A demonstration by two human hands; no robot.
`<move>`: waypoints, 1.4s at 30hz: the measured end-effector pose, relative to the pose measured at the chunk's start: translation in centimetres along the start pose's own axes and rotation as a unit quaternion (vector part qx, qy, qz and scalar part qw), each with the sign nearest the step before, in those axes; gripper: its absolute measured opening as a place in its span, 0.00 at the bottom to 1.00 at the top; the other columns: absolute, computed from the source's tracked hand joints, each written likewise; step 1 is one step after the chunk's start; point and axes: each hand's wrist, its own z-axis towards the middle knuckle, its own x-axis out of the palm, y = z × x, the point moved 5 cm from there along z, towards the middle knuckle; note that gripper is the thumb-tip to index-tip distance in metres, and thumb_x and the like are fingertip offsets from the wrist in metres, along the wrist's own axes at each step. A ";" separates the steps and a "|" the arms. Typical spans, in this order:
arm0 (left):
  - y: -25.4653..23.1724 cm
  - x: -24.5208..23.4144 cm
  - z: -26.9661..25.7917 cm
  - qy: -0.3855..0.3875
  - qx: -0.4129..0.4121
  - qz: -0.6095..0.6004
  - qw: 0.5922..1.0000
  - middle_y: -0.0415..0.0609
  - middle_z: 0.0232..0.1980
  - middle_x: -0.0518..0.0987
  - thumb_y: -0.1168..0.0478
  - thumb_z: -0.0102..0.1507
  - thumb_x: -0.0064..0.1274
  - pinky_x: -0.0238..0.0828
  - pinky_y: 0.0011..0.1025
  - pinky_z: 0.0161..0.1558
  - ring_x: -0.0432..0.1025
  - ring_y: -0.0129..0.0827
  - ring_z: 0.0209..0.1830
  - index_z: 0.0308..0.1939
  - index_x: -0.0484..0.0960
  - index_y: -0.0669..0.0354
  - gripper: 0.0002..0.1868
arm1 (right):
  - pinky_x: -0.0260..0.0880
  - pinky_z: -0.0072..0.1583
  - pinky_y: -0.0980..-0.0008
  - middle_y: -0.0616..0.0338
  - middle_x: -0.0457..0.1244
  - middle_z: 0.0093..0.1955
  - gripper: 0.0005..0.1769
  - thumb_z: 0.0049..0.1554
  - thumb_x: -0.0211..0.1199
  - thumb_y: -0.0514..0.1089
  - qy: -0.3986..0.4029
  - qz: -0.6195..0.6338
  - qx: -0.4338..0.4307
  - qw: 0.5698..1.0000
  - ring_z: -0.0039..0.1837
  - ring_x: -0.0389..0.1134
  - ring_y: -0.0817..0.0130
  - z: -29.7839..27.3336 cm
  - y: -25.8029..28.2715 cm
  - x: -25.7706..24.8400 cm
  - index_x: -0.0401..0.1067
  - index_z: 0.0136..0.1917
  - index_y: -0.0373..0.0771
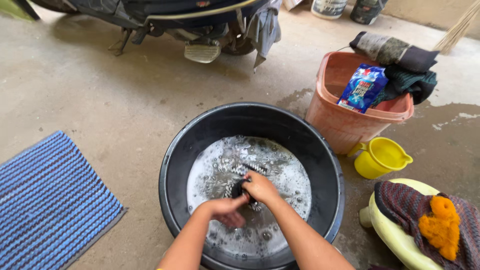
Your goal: The person washes a patterned cloth by hand in a basin of soapy water, scrubbing it repeatedly and adding more detergent from a packet.
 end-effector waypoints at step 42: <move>-35.9 -14.3 -29.6 -0.580 0.269 0.581 0.504 0.59 0.41 0.82 0.53 0.53 0.70 0.75 0.46 0.48 0.77 0.54 0.45 0.34 0.86 0.60 0.15 | 0.70 0.52 0.53 0.55 0.71 0.51 0.11 0.57 0.67 0.52 -0.370 -0.324 -0.184 0.851 0.53 0.71 0.52 -1.0 20.1 -41.9 0.82 0.54 0.55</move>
